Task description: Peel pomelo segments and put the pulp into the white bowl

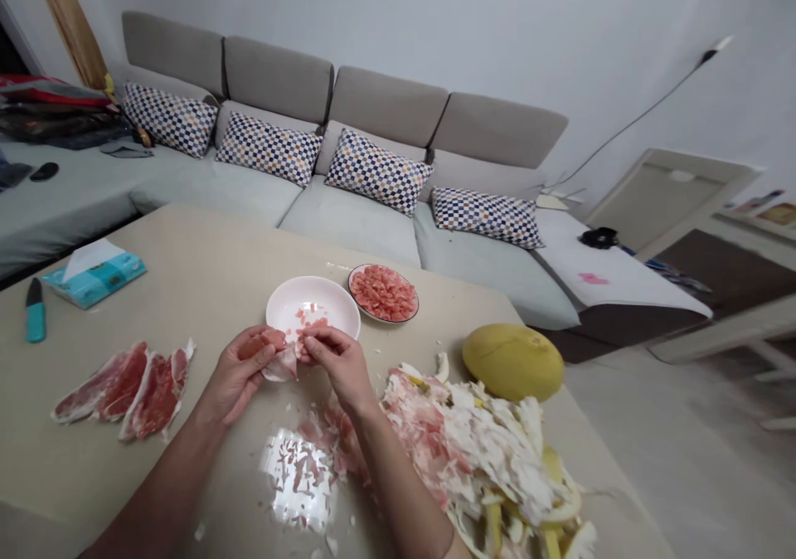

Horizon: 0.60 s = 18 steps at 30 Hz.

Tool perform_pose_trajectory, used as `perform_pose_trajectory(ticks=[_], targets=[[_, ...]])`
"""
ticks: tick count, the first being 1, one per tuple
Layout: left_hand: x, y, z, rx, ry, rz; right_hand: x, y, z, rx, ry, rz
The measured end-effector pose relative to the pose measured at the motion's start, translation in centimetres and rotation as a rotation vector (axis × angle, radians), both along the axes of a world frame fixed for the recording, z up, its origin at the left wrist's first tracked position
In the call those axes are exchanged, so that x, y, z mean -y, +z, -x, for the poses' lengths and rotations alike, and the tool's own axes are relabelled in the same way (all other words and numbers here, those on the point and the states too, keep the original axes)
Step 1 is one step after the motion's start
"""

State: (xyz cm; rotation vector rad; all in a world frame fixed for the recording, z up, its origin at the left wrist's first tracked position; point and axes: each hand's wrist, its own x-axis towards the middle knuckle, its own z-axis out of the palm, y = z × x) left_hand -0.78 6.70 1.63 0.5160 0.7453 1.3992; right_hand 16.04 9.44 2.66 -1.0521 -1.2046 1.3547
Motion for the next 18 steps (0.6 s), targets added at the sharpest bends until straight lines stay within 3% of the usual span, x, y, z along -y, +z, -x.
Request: perform_pose_trajectory(ticks=[5,11,18], targets=[[0.0,-0.3,0.3,0.076,-0.141,-0.064,0.3,0.5,-0.2,0.015,0.015,-0.029],[-0.6,-0.1,1.1,0.154,-0.126,-0.082,0.7,1.4,-0.5,0.328,0.034,-0.334],[-0.4,0.1,1.7,0.035,-0.185,-0.052,0.4,1.7,-0.9,0.403,0.041,-0.412]])
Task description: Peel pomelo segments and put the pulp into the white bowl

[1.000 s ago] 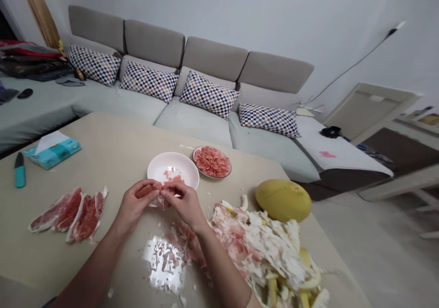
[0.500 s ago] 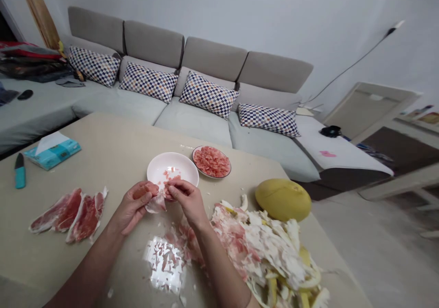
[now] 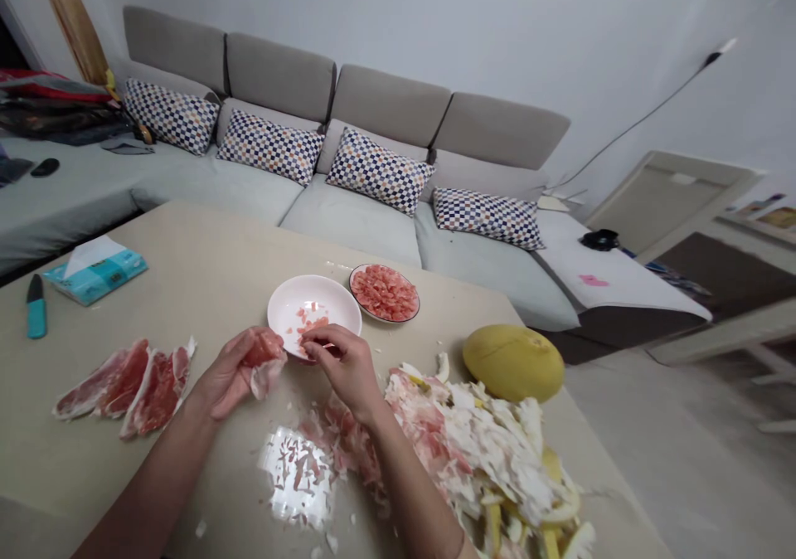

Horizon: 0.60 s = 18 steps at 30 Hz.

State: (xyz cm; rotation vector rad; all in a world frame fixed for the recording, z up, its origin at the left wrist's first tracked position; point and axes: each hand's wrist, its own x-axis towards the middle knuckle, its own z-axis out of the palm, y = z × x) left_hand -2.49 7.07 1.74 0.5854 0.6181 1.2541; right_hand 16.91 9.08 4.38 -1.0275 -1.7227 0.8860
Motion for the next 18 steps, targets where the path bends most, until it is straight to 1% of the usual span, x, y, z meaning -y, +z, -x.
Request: perform_pose_trajectory(ticks=[2,5,8,13,15,18], targets=[[0.2,0.0,-0.3,-0.116,-0.054,-0.003,0.2,0.2,0.1,0.03,-0.001,-0.032],[0.5,0.1,-0.9,-0.332,-0.112,-0.064,0.5,0.6,0.3,0.083,0.027,-0.054],[0.8,0.2,-1.4,-0.459,-0.12,-0.097,0.8,0.7,0.4,0.162,0.081,-0.089],[1.1,0.6,-1.5,-0.522,-0.098,-0.092,0.8,0.8,0.4,0.273,0.129,-0.151],[1.2,0.8,-1.4,-0.504,-0.092,-0.069,0.7,0.8,0.5,0.306,0.145,-0.188],[1.3,0.8,-1.1,-0.447,-0.045,-0.02,0.5,0.5,0.6,0.351,0.143,-0.275]])
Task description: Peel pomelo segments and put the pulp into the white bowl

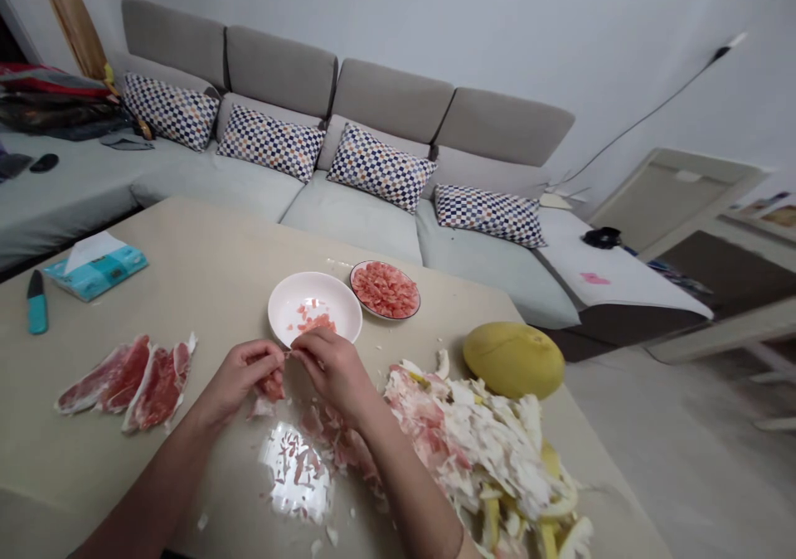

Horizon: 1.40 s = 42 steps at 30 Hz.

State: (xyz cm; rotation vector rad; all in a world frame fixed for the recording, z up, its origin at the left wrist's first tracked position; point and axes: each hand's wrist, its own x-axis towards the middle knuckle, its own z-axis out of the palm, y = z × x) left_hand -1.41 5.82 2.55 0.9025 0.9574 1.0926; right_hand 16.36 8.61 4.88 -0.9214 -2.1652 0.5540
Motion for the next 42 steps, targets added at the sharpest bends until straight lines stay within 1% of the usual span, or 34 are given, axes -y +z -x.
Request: perform_pose_trajectory(ticks=[2,3,6,7,9,11,18,22,25,27,29,32,34,36,37,38,41,42], targets=[[-0.1,-0.2,0.3,0.016,0.05,-0.004,-0.1,-0.2,0.1,0.002,-0.01,-0.026],[-0.2,-0.3,0.4,0.014,0.078,-0.015,-0.2,-0.2,0.1,-0.007,-0.013,-0.014],[-0.5,-0.6,0.5,-0.051,0.162,-0.06,-0.1,0.0,0.2,-0.061,-0.029,0.101],[-0.5,-0.6,0.5,-0.089,0.168,-0.074,-0.1,0.1,0.2,-0.082,-0.043,0.147],[-0.5,-0.6,0.2,-0.164,0.139,-0.096,0.1,0.2,0.2,-0.111,-0.074,0.222],[-0.3,-0.7,-0.1,-0.215,0.104,-0.12,0.2,0.3,0.1,-0.11,-0.089,0.26],[0.1,-1.7,-0.4,-0.395,0.117,-0.338,0.1,0.1,-0.2,-0.039,-0.066,0.272],[0.2,-1.4,-0.3,-0.581,0.144,-0.5,0.2,0.2,-0.2,0.049,-0.032,0.237],[0.2,-1.1,-0.2,-0.629,0.223,-0.557,0.6,0.4,-0.1,0.135,0.017,0.208],[0.1,-1.1,0.1,-0.578,0.299,-0.508,0.5,0.5,0.0,0.176,0.045,0.191],[-0.2,-1.2,0.5,-0.479,0.347,-0.384,0.0,0.5,-0.1,0.165,0.017,0.158],[-0.4,-1.1,1.0,-0.349,0.351,-0.207,-1.1,0.4,-0.5,0.146,-0.128,0.034],[-0.5,-0.9,1.2,-0.294,0.346,-0.161,-1.4,0.0,-0.8,0.203,-0.266,-0.085],[-0.4,-0.7,1.2,-0.233,0.359,-0.133,-0.7,-0.8,-0.7,0.295,-0.357,-0.151],[-0.4,-0.6,1.3,-0.194,0.373,-0.117,-0.1,-1.3,-0.5,0.346,-0.364,-0.145],[-0.3,-0.5,1.3,-0.156,0.392,-0.1,0.6,-2.0,-0.1,0.422,-0.329,-0.104],[-0.4,-0.7,1.5,-0.069,0.452,-0.06,2.4,-4.0,1.4,0.819,-0.199,0.091],[-0.5,-0.8,1.6,-0.054,0.465,-0.055,2.6,-4.7,1.9,0.855,-0.197,0.116]])
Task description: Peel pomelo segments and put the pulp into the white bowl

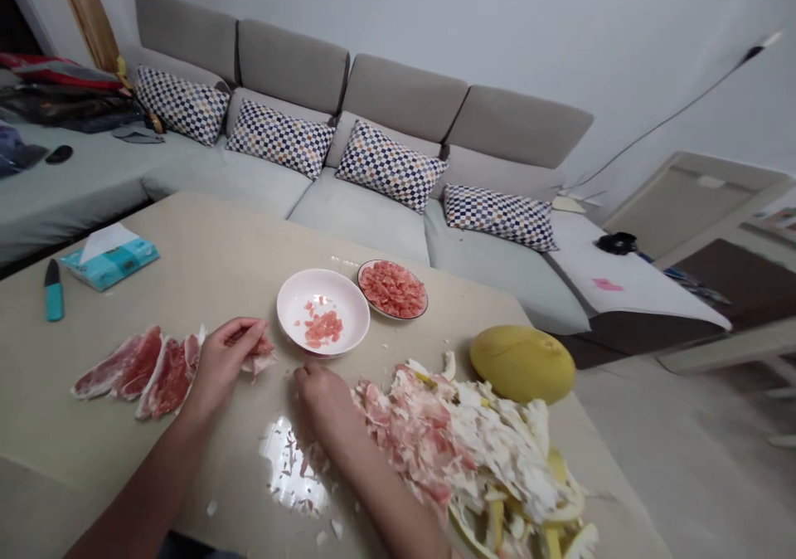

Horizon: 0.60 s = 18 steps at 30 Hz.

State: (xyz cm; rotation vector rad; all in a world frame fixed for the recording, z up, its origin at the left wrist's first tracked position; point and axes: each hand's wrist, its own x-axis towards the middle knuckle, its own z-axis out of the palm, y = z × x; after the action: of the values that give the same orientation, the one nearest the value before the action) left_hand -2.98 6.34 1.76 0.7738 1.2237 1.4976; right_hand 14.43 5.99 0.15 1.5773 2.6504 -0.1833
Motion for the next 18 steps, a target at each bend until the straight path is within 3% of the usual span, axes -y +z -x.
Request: perform_pose_trajectory(ticks=[6,18], targets=[[-0.3,-0.6,0.3,0.082,0.001,0.005,-1.0,-2.5,1.7,0.091,-0.041,0.056],[-0.3,-0.4,0.4,0.168,-0.016,0.027,-0.6,-1.8,2.2,0.133,-0.147,0.09]])
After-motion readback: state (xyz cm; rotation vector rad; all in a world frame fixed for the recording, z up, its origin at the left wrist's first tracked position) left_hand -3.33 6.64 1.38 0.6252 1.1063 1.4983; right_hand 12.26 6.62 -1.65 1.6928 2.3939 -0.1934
